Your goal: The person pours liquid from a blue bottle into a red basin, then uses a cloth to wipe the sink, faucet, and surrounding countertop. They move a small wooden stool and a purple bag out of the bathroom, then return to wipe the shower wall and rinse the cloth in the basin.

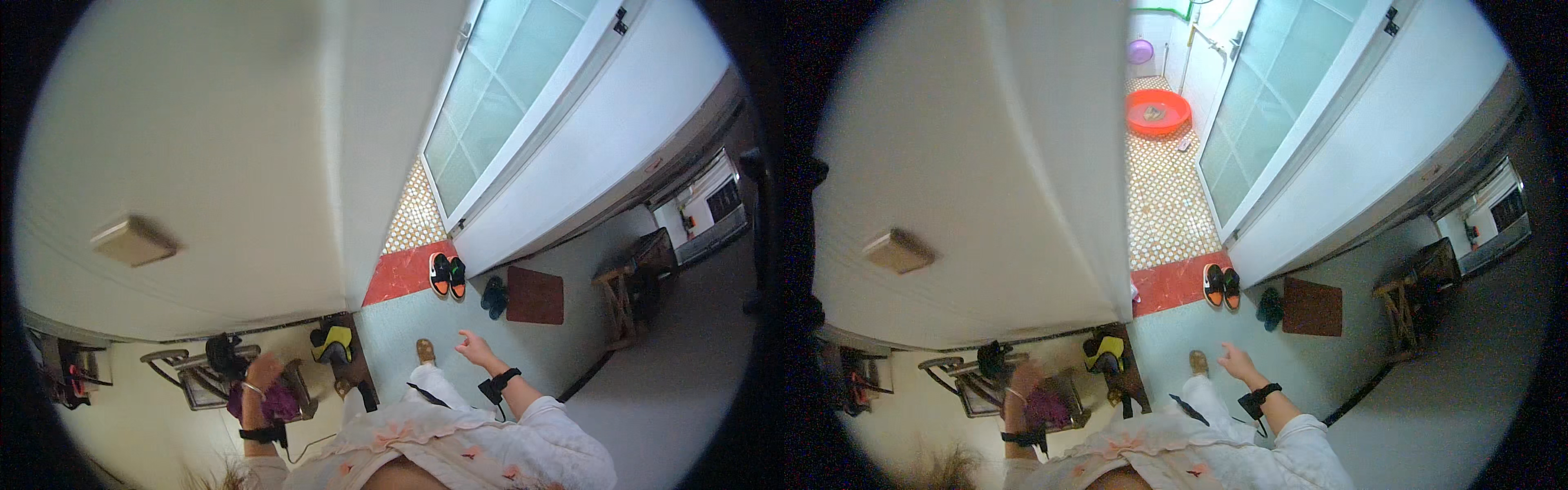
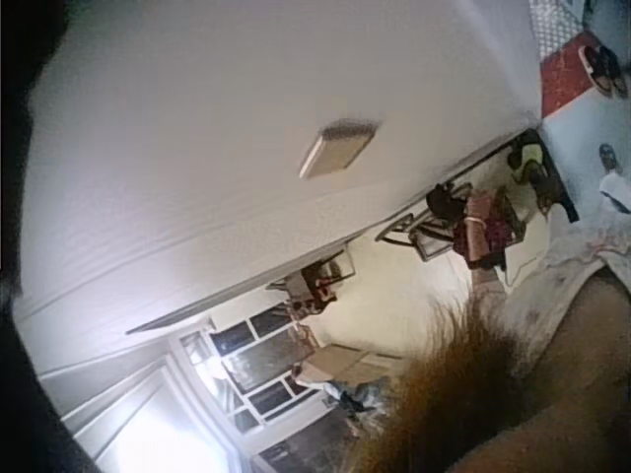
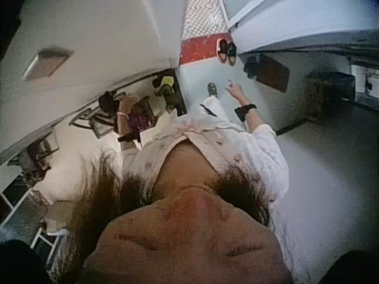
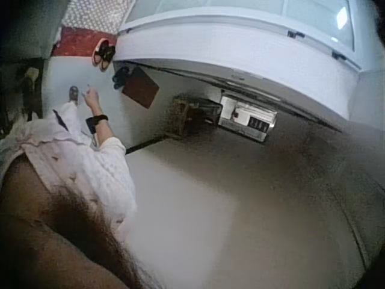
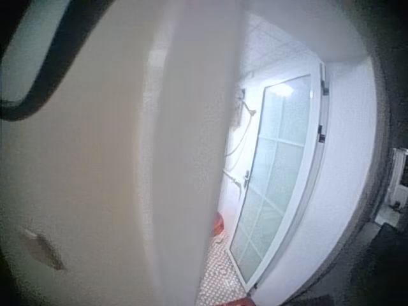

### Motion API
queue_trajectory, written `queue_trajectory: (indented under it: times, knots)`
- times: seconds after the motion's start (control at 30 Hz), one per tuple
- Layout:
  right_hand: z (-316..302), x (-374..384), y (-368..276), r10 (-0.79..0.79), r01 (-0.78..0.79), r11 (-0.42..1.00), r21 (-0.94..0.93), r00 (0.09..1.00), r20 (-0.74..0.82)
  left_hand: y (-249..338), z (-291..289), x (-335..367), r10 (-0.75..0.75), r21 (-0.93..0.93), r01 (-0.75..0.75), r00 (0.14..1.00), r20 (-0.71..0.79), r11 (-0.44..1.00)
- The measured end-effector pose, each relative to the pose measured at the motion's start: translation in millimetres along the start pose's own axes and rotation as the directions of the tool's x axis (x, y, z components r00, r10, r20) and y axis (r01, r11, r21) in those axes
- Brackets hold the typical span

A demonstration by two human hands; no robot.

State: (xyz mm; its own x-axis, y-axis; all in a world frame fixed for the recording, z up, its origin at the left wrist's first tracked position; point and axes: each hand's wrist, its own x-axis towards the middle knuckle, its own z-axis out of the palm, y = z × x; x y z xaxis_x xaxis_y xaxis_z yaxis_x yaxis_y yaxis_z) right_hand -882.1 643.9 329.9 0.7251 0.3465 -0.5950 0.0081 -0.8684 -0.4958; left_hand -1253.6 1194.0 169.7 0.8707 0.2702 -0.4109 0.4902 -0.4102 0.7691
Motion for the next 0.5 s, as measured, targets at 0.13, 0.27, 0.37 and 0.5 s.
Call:
queue_trajectory:
  times: [0.13, 0.27, 0.37, 0.5]
  knots:
    - [-44.3, 42.2, 76.3, -0.063, 0.065, 0.993, 0.094, 0.998, -0.029, 160.0, 67.9, 12.3, 0.113, 0.380, -0.215, 0.956, 0.272, 0.900]
    - [-110.7, 95.4, 132.5, -0.019, 0.019, 0.999, 0.037, 1.000, 0.007, 328.9, 140.0, 56.6, -0.097, -0.168, 0.120, 0.986, 0.138, 0.979]
    - [-178.5, 118.2, 158.3, -0.031, 0.032, 0.998, 0.056, 0.999, -0.021, 425.0, 183.2, 106.4, -0.140, -0.392, 0.198, 0.975, 0.172, 0.899]
    - [-251.3, 145.4, 178.6, -0.051, 0.062, 0.990, 0.130, 0.995, -0.089, 522.1, 212.3, 184.2, 0.043, -0.199, -0.001, 0.977, 0.209, 0.980]
